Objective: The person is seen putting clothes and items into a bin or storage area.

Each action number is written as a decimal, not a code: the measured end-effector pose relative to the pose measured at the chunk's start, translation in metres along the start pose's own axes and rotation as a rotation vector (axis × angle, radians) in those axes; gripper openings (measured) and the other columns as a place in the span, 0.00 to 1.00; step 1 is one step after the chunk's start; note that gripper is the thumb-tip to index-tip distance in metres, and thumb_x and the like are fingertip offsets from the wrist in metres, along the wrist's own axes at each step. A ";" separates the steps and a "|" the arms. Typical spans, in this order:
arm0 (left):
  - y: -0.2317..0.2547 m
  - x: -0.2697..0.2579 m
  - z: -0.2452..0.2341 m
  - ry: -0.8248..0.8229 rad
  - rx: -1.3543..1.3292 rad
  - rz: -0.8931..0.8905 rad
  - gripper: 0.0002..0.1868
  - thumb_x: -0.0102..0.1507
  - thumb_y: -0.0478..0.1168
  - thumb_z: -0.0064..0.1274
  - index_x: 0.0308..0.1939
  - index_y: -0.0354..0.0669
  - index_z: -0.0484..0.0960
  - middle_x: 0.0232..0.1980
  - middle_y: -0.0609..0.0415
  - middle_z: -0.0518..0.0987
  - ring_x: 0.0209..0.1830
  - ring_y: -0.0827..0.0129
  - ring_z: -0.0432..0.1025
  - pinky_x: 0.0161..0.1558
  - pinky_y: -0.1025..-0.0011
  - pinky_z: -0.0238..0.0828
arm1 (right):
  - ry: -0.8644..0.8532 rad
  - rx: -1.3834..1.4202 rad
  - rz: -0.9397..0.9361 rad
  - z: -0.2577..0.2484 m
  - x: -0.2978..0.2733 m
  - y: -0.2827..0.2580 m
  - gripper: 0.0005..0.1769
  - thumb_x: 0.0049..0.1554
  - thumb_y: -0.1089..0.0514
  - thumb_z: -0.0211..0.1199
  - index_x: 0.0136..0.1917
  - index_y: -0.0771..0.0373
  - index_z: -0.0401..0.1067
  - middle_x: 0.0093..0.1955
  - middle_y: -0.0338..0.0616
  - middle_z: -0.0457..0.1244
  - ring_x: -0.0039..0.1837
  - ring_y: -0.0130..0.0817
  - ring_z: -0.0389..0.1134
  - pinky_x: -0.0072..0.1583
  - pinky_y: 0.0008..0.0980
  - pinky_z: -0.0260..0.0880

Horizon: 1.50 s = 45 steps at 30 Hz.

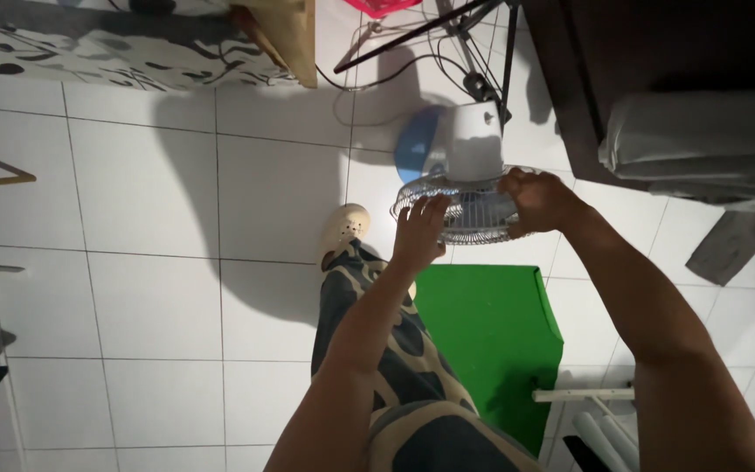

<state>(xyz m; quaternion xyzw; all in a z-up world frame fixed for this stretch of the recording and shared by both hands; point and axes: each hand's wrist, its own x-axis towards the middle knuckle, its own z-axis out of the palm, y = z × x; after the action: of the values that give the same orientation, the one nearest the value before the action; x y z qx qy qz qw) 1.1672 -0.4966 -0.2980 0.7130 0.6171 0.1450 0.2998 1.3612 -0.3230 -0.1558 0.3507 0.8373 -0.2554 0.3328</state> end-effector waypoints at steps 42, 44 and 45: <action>-0.034 0.045 -0.088 0.032 -0.079 -0.242 0.48 0.64 0.49 0.58 0.80 0.52 0.45 0.80 0.43 0.55 0.78 0.44 0.51 0.73 0.41 0.47 | 0.712 0.256 0.110 0.012 0.043 -0.042 0.45 0.48 0.54 0.74 0.74 0.64 0.59 0.72 0.62 0.55 0.70 0.60 0.58 0.67 0.50 0.63; -0.017 0.033 -0.093 0.037 -0.070 -0.241 0.48 0.63 0.48 0.58 0.80 0.51 0.46 0.80 0.43 0.56 0.78 0.44 0.52 0.73 0.43 0.49 | 0.713 0.383 0.145 0.018 0.022 -0.055 0.42 0.50 0.55 0.73 0.74 0.61 0.60 0.72 0.59 0.56 0.69 0.57 0.61 0.68 0.48 0.65; -0.009 0.029 -0.097 0.029 -0.064 -0.238 0.48 0.62 0.47 0.59 0.80 0.51 0.48 0.80 0.43 0.57 0.79 0.45 0.53 0.73 0.45 0.51 | 0.703 0.518 0.187 0.020 0.012 -0.061 0.39 0.51 0.56 0.71 0.73 0.59 0.61 0.72 0.56 0.58 0.69 0.54 0.63 0.68 0.46 0.67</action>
<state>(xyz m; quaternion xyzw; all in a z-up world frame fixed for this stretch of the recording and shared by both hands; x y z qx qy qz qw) 1.1100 -0.4440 -0.2330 0.6227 0.6966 0.1383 0.3285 1.3166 -0.3690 -0.1657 0.5622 0.7726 -0.2909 -0.0494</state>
